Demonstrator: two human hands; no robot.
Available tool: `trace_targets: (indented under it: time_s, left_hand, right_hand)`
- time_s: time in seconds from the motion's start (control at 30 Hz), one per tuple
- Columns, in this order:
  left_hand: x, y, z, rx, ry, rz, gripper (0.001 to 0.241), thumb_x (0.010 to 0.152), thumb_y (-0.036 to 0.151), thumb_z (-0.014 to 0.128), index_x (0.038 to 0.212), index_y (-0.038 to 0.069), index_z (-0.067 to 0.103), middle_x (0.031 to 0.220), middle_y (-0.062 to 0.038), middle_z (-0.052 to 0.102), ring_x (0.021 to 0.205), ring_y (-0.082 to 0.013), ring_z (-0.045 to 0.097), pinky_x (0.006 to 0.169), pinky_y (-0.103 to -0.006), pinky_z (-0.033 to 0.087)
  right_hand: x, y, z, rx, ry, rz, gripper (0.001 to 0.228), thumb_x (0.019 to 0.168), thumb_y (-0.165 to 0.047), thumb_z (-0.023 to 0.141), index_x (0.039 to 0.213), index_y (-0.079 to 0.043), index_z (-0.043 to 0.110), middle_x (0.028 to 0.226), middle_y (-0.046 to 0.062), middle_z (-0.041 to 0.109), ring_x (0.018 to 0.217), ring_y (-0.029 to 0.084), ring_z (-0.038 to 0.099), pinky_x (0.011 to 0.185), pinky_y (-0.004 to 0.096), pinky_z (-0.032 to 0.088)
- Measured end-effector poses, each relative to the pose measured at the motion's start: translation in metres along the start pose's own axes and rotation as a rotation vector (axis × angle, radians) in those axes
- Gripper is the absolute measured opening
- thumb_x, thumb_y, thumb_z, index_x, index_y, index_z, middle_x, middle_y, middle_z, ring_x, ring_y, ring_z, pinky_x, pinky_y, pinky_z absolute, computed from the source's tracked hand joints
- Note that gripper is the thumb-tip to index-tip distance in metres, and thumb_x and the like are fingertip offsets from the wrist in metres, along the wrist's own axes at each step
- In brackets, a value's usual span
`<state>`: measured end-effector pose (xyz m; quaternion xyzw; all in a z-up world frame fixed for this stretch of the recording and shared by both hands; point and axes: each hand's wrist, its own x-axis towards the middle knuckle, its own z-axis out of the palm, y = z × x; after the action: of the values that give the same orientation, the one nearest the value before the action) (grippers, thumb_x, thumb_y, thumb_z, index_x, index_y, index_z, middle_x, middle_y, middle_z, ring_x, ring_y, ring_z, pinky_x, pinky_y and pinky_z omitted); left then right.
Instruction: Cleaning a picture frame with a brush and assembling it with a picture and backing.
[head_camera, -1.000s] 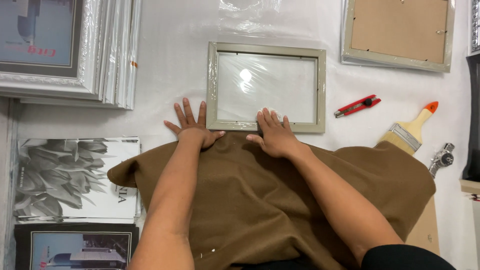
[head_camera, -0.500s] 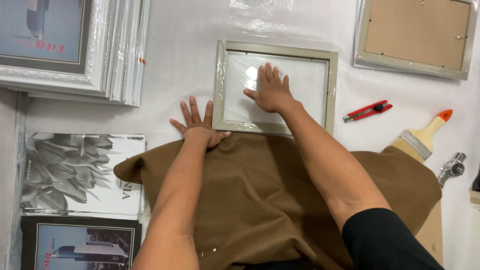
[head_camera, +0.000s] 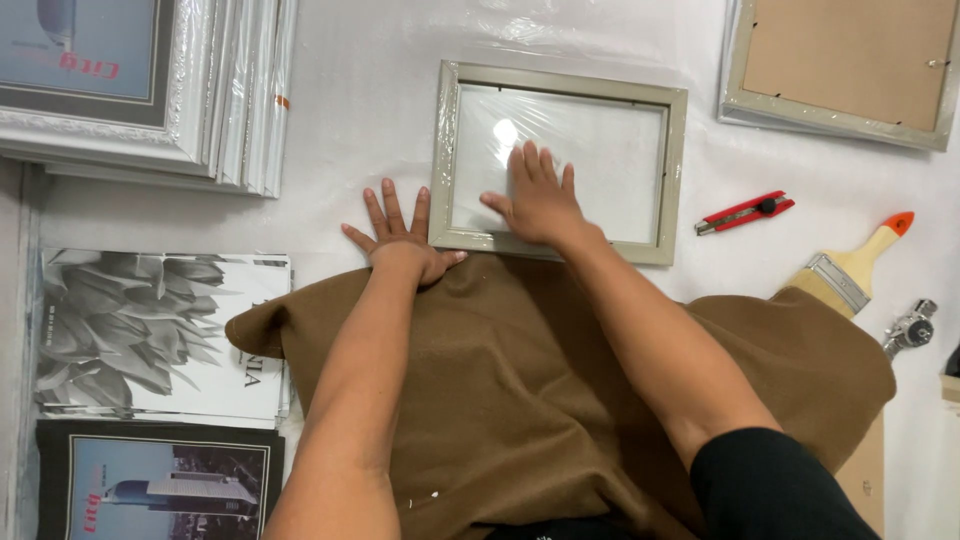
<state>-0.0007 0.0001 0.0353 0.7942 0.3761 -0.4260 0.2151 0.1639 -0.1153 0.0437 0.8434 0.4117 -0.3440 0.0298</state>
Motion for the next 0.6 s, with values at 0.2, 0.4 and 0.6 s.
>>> trace_targets:
  time_s: [0.2, 0.4, 0.6]
  left_hand:
    - [0.01, -0.001, 0.001, 0.067, -0.008, 0.016, 0.113, 0.088, 0.081, 0.044, 0.164, 0.024, -0.019, 0.163, -0.019, -0.04, 0.14, -0.0429, -0.044, 0.108, -0.081, -0.007]
    - [0.004, -0.001, 0.003, 0.015, 0.015, -0.003, 0.105, 0.092, 0.078, 0.044, 0.162, 0.033, -0.022, 0.163, -0.012, -0.04, 0.148, -0.0396, -0.038, 0.114, -0.0761, -0.011]
    - [0.003, -0.002, 0.008, 0.014, 0.041, 0.009, 0.105, 0.092, 0.079, 0.043, 0.162, 0.032, -0.021, 0.163, -0.013, -0.039, 0.148, -0.0411, -0.037, 0.113, -0.0778, -0.011]
  right_hand:
    - [0.08, 0.014, -0.013, 0.013, 0.119, -0.002, 0.092, 0.103, -0.062, 0.038, 0.163, -0.002, 0.004, 0.172, 0.018, -0.004, 0.157, 0.037, -0.007, 0.123, 0.06, -0.002]
    - [0.002, -0.018, 0.0, 0.007, 0.064, -0.018, 0.093, 0.103, -0.069, 0.034, 0.164, -0.001, 0.014, 0.171, 0.023, 0.007, 0.159, 0.042, 0.008, 0.125, 0.066, 0.003]
    - [-0.08, -0.033, 0.049, 0.019, 0.047, -0.057, 0.093, 0.102, -0.069, 0.034, 0.163, 0.0, 0.02, 0.17, 0.024, 0.017, 0.157, 0.041, 0.015, 0.125, 0.065, 0.007]
